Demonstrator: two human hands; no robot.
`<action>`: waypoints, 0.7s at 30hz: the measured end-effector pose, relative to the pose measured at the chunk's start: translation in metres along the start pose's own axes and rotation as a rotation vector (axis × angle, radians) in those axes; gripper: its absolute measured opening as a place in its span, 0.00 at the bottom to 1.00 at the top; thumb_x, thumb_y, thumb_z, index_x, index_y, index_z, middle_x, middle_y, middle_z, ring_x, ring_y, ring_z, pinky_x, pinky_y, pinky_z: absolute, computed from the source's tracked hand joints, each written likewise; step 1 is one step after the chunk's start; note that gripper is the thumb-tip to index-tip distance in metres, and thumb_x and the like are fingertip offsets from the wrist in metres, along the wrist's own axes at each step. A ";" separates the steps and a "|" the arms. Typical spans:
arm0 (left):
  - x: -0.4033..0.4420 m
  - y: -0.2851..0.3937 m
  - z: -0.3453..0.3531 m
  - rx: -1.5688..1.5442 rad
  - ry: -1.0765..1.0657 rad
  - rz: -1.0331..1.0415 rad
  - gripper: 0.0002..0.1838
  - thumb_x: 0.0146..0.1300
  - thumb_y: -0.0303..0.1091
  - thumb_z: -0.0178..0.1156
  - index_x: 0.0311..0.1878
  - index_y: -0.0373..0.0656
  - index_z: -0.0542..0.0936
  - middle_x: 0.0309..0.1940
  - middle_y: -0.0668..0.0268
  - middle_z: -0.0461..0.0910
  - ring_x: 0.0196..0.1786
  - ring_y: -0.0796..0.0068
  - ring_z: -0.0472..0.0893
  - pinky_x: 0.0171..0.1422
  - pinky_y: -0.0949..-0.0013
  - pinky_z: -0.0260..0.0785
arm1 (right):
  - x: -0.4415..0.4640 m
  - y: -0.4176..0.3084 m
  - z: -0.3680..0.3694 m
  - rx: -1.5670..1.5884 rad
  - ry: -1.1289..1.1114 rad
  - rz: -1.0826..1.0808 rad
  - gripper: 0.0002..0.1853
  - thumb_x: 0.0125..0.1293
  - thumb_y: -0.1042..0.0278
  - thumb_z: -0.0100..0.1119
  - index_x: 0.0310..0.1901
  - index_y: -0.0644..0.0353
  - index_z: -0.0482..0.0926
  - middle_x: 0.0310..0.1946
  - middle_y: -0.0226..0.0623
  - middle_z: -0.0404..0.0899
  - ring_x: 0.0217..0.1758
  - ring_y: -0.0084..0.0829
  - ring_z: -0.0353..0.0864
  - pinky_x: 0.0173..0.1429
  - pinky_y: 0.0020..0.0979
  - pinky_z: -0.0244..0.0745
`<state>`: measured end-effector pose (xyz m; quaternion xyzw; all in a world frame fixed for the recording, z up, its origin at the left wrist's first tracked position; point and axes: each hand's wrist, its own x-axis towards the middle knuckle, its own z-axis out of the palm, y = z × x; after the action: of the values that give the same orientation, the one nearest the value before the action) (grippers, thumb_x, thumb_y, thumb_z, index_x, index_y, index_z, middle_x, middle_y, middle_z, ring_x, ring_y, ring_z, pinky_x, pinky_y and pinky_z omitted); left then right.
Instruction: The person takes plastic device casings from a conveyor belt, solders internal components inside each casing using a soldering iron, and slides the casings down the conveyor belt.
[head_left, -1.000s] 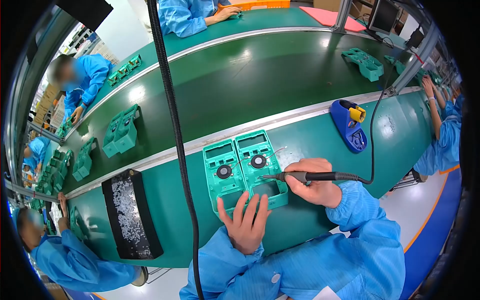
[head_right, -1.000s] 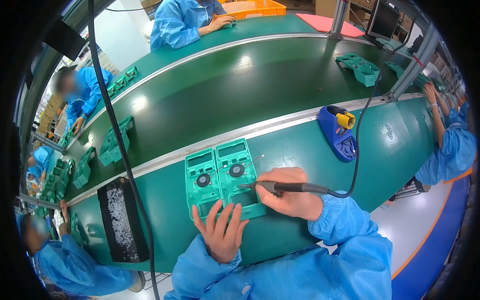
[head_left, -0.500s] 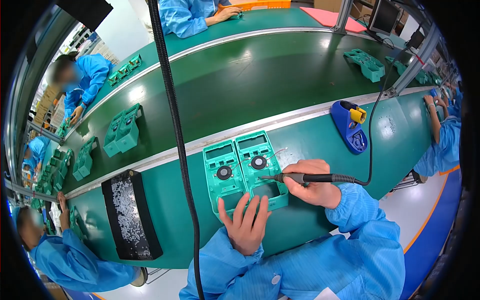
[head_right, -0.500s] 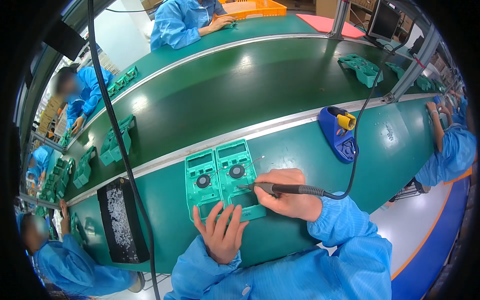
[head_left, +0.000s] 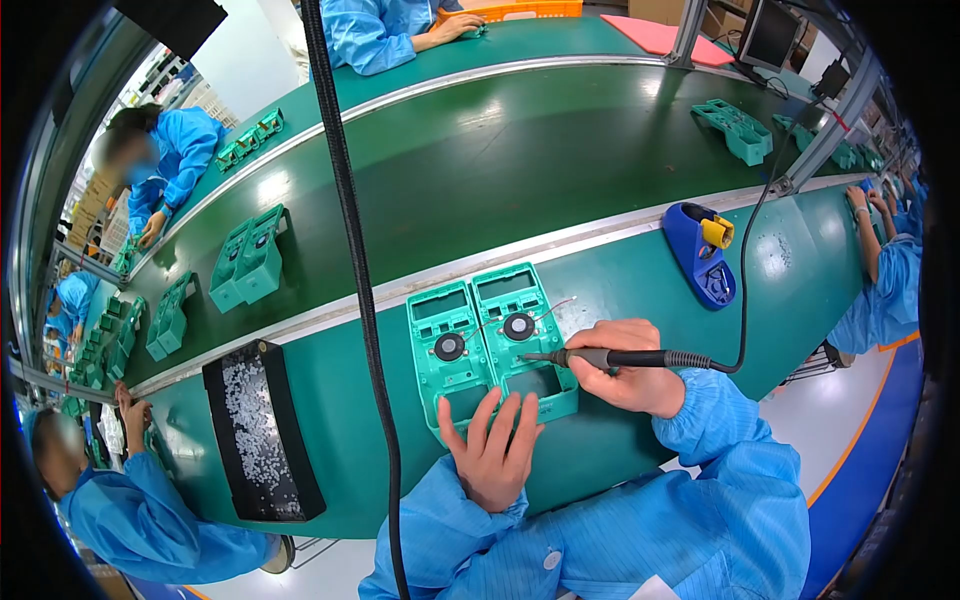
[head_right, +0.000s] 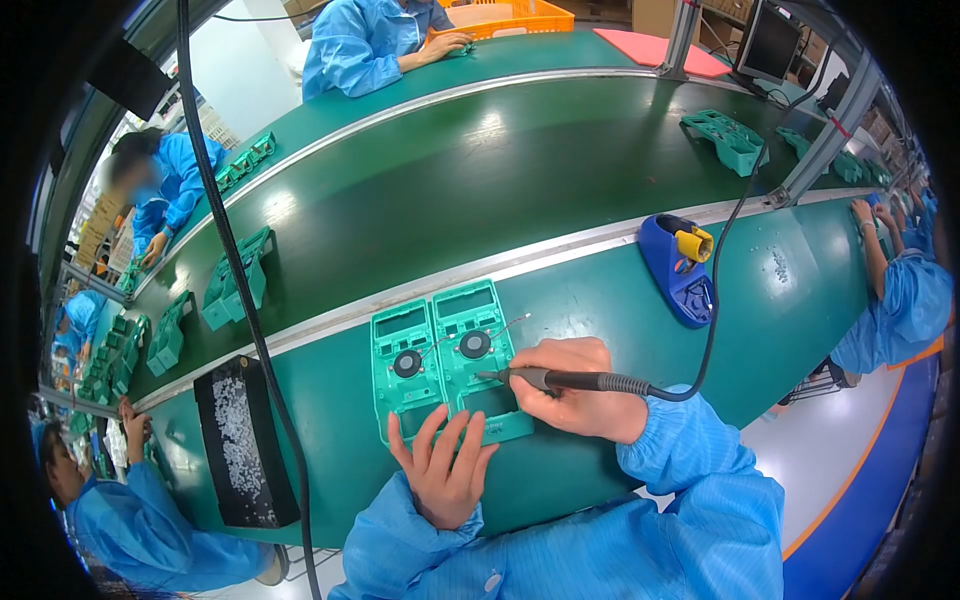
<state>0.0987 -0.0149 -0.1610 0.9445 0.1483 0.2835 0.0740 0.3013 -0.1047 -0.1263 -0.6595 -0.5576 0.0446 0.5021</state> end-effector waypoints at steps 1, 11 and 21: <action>0.000 0.000 0.000 0.001 0.000 0.002 0.23 0.54 0.39 0.69 0.54 0.45 0.82 0.49 0.67 0.79 0.61 0.64 0.73 0.74 0.31 0.44 | 0.000 0.000 0.000 -0.002 0.002 -0.002 0.06 0.55 0.71 0.66 0.34 0.61 0.83 0.20 0.36 0.78 0.17 0.31 0.75 0.23 0.29 0.70; 0.002 0.001 0.000 -0.001 0.007 0.005 0.22 0.54 0.39 0.69 0.53 0.45 0.82 0.48 0.67 0.79 0.60 0.63 0.74 0.74 0.31 0.45 | 0.002 -0.005 -0.011 -0.010 -0.005 0.007 0.06 0.55 0.71 0.66 0.34 0.61 0.83 0.20 0.37 0.78 0.17 0.32 0.75 0.23 0.30 0.70; 0.002 0.001 0.003 -0.001 0.023 0.021 0.22 0.55 0.40 0.68 0.53 0.44 0.82 0.48 0.67 0.79 0.59 0.64 0.75 0.74 0.31 0.45 | 0.004 -0.014 -0.008 -0.005 -0.019 -0.040 0.06 0.53 0.73 0.66 0.33 0.63 0.83 0.18 0.33 0.78 0.17 0.31 0.75 0.22 0.31 0.67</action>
<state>0.1019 -0.0153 -0.1619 0.9426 0.1390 0.2954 0.0700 0.2985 -0.1082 -0.1106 -0.6488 -0.5755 0.0393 0.4962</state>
